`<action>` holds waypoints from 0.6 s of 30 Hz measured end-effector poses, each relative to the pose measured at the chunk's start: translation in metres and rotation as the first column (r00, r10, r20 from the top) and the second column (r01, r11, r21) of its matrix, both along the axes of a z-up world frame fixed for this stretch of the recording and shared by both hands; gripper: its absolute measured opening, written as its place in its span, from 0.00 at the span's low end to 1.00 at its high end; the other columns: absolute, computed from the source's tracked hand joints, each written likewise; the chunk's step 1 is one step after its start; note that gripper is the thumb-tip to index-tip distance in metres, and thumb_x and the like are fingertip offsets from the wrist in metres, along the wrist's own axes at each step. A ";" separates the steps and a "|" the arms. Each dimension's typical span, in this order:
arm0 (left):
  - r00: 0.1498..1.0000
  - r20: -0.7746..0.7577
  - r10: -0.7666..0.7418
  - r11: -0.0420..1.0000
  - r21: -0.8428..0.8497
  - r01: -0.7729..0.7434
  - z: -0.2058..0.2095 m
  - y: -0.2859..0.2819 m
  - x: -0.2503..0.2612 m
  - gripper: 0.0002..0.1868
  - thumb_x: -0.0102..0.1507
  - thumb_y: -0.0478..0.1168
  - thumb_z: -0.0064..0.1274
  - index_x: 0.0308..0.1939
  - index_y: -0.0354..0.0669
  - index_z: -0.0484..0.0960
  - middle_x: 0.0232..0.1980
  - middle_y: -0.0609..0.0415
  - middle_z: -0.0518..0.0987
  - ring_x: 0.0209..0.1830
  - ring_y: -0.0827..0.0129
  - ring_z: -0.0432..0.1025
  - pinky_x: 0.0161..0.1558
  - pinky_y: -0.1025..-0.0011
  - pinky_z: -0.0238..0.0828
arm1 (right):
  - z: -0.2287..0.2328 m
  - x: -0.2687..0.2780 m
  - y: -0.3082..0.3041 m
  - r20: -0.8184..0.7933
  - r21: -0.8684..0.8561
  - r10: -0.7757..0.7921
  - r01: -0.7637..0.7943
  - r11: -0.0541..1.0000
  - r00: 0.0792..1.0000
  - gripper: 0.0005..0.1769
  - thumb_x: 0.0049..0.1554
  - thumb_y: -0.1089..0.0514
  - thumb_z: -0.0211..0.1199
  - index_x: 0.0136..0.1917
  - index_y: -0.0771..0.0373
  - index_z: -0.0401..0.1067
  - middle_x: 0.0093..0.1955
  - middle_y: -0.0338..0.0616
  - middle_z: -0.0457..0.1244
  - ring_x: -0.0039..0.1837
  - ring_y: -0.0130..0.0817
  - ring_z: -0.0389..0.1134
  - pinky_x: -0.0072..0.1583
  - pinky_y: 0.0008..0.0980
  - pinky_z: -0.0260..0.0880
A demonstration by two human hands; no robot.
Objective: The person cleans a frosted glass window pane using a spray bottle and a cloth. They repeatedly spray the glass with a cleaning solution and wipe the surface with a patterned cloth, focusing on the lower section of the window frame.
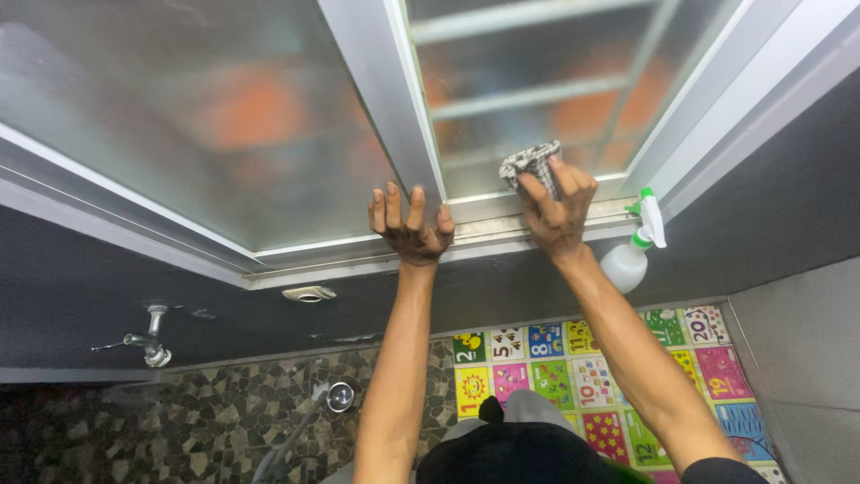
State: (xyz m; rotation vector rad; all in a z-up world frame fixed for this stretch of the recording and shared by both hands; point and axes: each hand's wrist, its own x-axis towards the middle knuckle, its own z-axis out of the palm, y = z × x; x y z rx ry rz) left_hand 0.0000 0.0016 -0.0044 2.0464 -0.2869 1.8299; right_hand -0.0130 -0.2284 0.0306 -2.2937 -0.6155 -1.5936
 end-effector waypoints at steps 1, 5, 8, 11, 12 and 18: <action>1.000 -0.001 0.002 1.000 0.001 -0.002 0.001 0.000 0.000 0.26 0.72 0.56 0.44 0.71 0.53 0.66 0.74 0.48 0.62 0.79 0.55 0.51 0.77 0.52 0.51 | 0.004 0.002 -0.001 0.007 0.016 -0.011 0.011 1.000 1.000 0.21 0.57 0.62 0.75 0.62 0.52 0.75 0.71 0.47 0.56 0.68 0.46 0.58 0.67 0.45 0.58; 1.000 0.005 0.008 1.000 0.003 -0.008 0.004 0.000 -0.001 0.26 0.71 0.56 0.44 0.70 0.52 0.66 0.74 0.48 0.62 0.79 0.55 0.51 0.77 0.51 0.50 | 0.028 0.005 0.003 0.017 0.107 -0.020 0.018 0.994 1.000 0.22 0.57 0.65 0.73 0.63 0.54 0.75 0.73 0.49 0.53 0.71 0.48 0.56 0.70 0.47 0.60; 1.000 0.000 0.008 1.000 0.005 -0.008 0.005 0.000 -0.003 0.26 0.72 0.56 0.44 0.70 0.51 0.66 0.74 0.47 0.62 0.79 0.54 0.51 0.77 0.51 0.50 | 0.037 0.002 0.019 -0.004 0.151 0.020 -0.019 0.988 1.000 0.23 0.56 0.67 0.71 0.64 0.55 0.75 0.74 0.50 0.53 0.71 0.49 0.56 0.71 0.48 0.61; 1.000 -0.002 0.018 1.000 0.014 -0.018 0.007 0.000 -0.002 0.26 0.72 0.56 0.44 0.70 0.51 0.65 0.74 0.46 0.62 0.79 0.53 0.51 0.77 0.51 0.51 | 0.038 -0.001 0.026 -0.015 0.119 0.065 -0.063 0.991 0.998 0.24 0.56 0.67 0.72 0.64 0.55 0.75 0.73 0.50 0.53 0.70 0.48 0.56 0.69 0.46 0.61; 1.000 -0.001 0.024 1.000 0.017 -0.024 0.007 0.000 -0.002 0.26 0.72 0.56 0.44 0.70 0.51 0.65 0.74 0.46 0.62 0.79 0.53 0.51 0.77 0.50 0.51 | 0.036 -0.002 0.025 -0.017 0.099 0.079 -0.077 0.992 0.997 0.24 0.56 0.66 0.72 0.65 0.55 0.75 0.73 0.49 0.54 0.70 0.47 0.56 0.69 0.46 0.61; 1.000 0.002 0.008 1.000 0.017 -0.008 0.011 0.000 -0.004 0.27 0.71 0.55 0.44 0.70 0.50 0.64 0.73 0.45 0.61 0.78 0.52 0.51 0.76 0.49 0.51 | 0.024 -0.010 -0.003 -0.064 0.004 0.068 -0.068 0.998 0.996 0.25 0.52 0.67 0.71 0.62 0.51 0.76 0.71 0.46 0.56 0.67 0.45 0.59 0.65 0.44 0.61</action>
